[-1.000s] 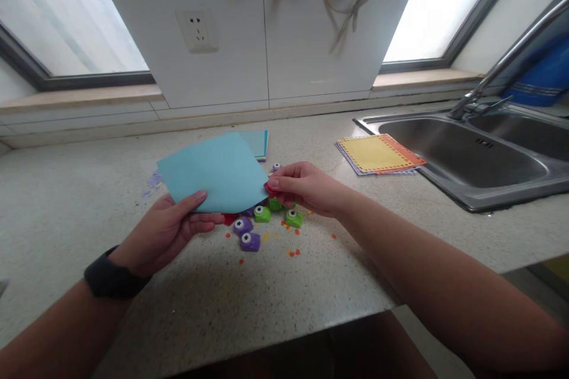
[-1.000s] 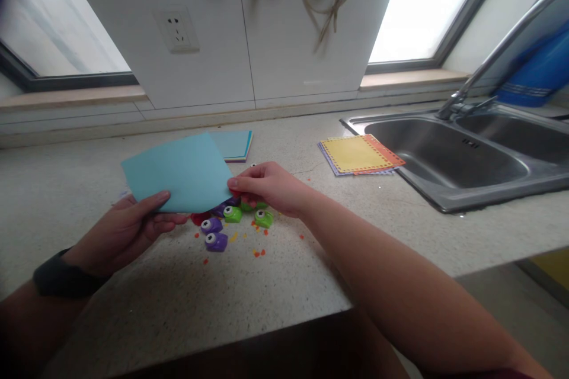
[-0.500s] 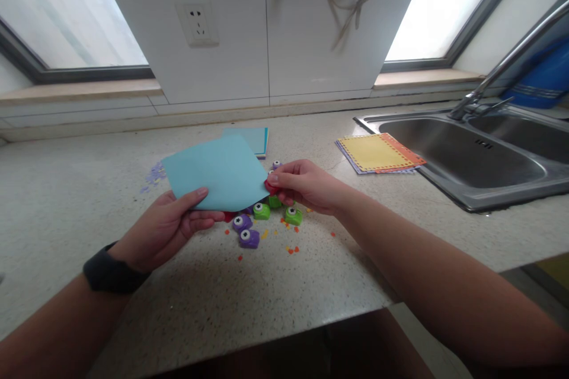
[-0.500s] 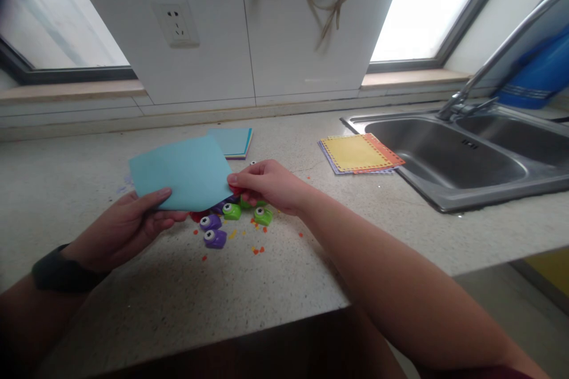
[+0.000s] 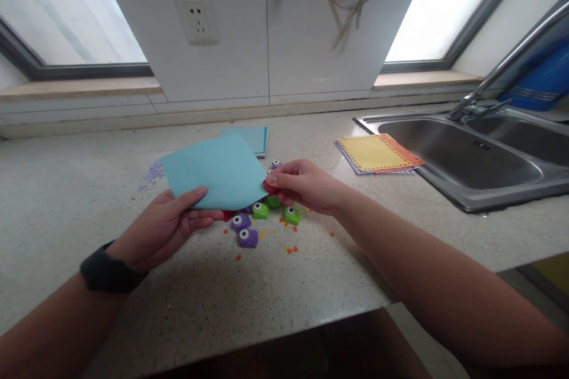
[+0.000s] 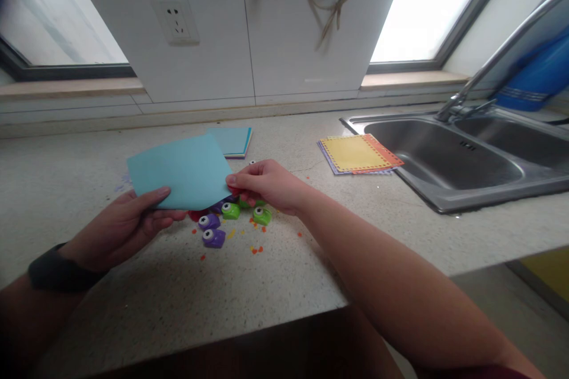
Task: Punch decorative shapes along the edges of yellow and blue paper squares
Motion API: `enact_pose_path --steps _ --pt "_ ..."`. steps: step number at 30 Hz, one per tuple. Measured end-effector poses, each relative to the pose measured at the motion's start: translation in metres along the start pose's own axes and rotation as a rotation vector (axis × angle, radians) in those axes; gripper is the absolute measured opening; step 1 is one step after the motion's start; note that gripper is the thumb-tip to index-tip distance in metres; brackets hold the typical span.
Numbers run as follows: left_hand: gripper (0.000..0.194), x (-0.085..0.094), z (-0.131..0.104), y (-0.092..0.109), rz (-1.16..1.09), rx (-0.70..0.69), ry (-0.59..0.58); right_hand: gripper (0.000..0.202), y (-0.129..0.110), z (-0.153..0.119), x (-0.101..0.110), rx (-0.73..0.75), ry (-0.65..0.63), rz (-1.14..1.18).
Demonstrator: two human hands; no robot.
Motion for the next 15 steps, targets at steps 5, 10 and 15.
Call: enact_pose_path --steps 5,10,15 --pt "0.015 0.0009 0.0008 -0.0012 0.003 -0.007 -0.001 0.032 0.0005 0.0007 0.0008 0.003 0.005 -0.005" --pt "0.013 0.0017 0.0003 -0.0009 0.010 -0.005 0.001 0.032 0.0011 0.0004 0.0009 0.013 -0.003 -0.009" --pt "0.015 -0.0006 -0.0008 0.0008 0.001 -0.009 0.008 0.031 0.0010 0.0006 0.0007 0.011 -0.007 -0.022"
Point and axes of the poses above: each hand's wrist, its own z-axis towards the middle knuckle, its own x-axis out of the back of the hand, y = z × x, the point moved 3 cm from there along z, towards the middle knuckle
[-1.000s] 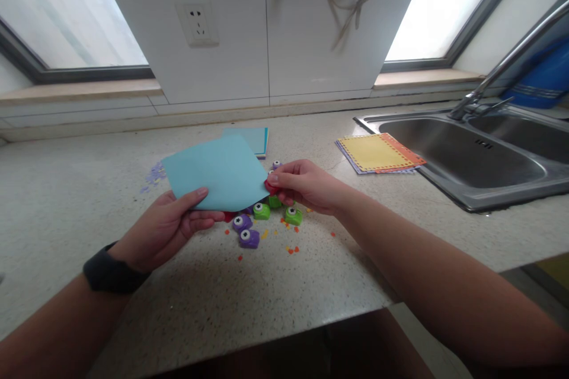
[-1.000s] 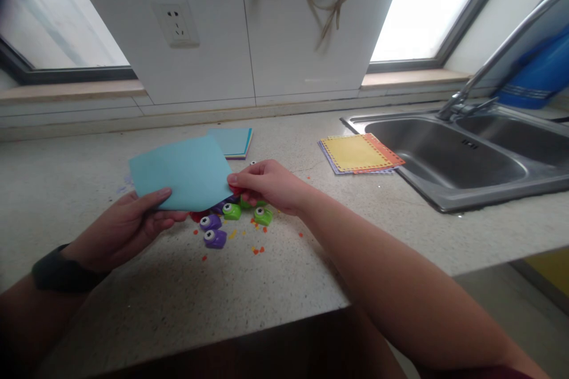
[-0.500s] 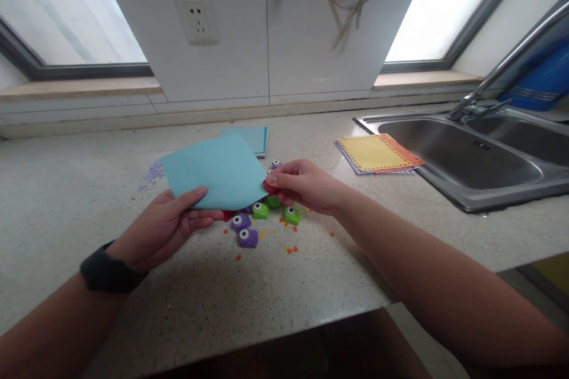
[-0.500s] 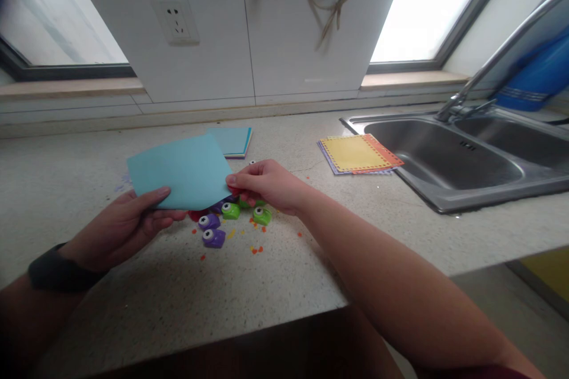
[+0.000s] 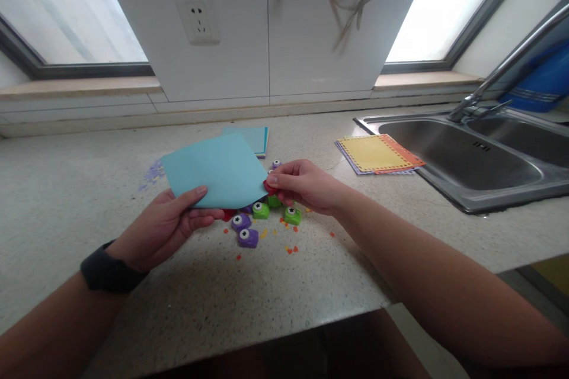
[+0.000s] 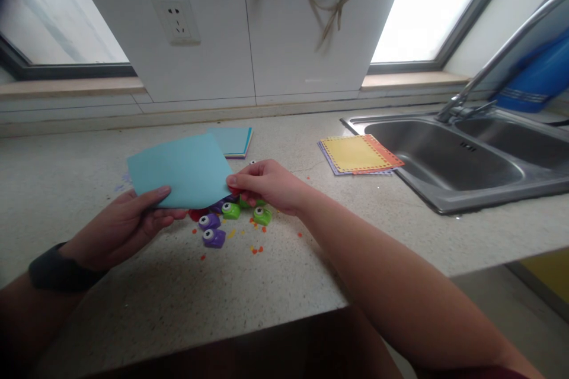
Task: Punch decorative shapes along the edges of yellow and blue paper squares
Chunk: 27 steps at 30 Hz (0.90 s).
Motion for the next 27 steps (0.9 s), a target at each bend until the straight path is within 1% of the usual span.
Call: enact_pose_path --steps 16,27 --pt "0.018 0.0002 0.0020 -0.0013 0.000 0.002 -0.015 0.030 -0.0028 -0.0014 0.0000 0.020 -0.024 -0.023" --pt "0.017 0.0013 0.0007 -0.0009 0.007 0.005 -0.012 0.031 -0.0035 -0.0019 -0.0005 0.029 -0.034 -0.040"
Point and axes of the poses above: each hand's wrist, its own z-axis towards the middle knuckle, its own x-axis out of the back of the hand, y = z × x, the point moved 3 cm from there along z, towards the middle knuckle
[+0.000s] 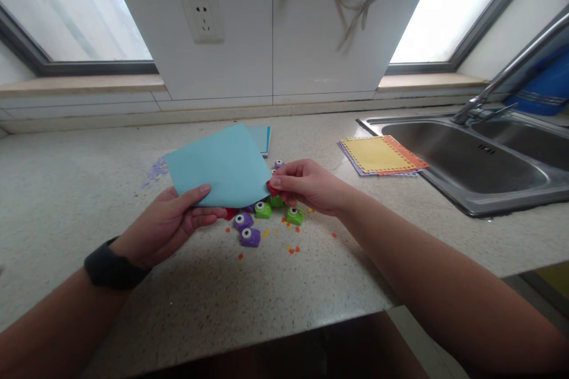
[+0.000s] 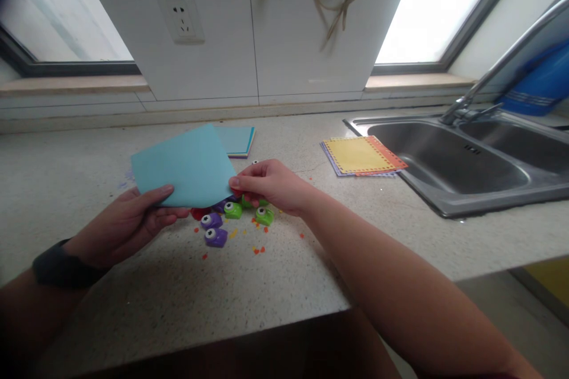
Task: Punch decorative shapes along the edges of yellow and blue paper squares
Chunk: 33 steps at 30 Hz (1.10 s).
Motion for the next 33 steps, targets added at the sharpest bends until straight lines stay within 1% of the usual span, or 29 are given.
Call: enact_pose_path --steps 13,26,33 --pt "0.015 -0.0011 0.0005 -0.0007 0.003 0.000 0.013 0.029 -0.0017 -0.0007 -0.0011 0.026 -0.008 -0.011" --pt "0.014 -0.0018 0.0002 0.0007 0.025 -0.013 -0.004 0.032 -0.0028 -0.0002 -0.0021 0.027 0.033 0.017" --pt "0.013 -0.0019 -0.0001 0.0018 0.040 -0.025 -0.012 0.030 -0.0050 -0.0003 -0.0028 0.031 0.059 -0.032"
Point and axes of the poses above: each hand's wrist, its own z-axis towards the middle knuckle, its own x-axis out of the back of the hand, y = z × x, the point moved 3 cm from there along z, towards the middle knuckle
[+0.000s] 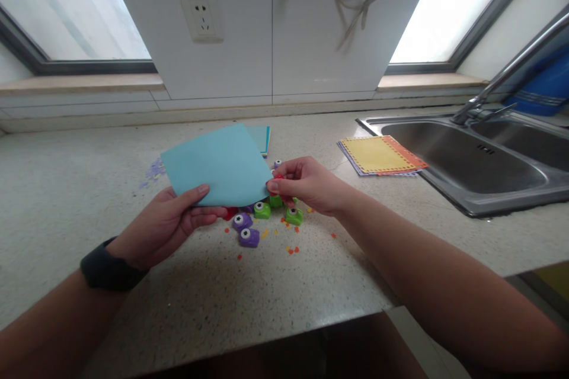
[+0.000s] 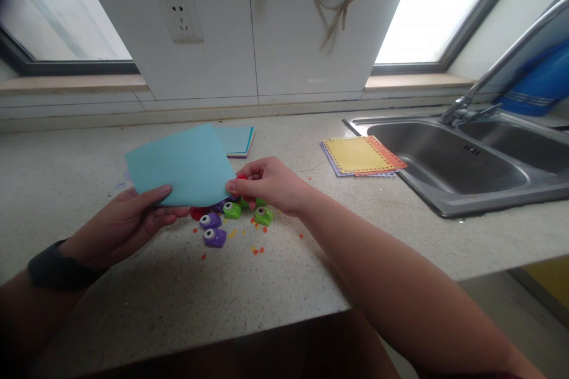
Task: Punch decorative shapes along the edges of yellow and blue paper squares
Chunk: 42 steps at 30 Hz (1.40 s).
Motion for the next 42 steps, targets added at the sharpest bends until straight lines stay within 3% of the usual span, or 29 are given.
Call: enact_pose_path --steps 18,42 --pt "0.013 -0.0002 -0.0007 0.0010 -0.012 -0.020 -0.007 0.027 -0.0035 -0.0015 0.0081 -0.001 -0.002 0.051" --pt "0.012 -0.0025 -0.0011 -0.0001 -0.017 -0.005 -0.014 0.030 0.0012 0.0001 0.0041 -0.017 -0.032 0.011"
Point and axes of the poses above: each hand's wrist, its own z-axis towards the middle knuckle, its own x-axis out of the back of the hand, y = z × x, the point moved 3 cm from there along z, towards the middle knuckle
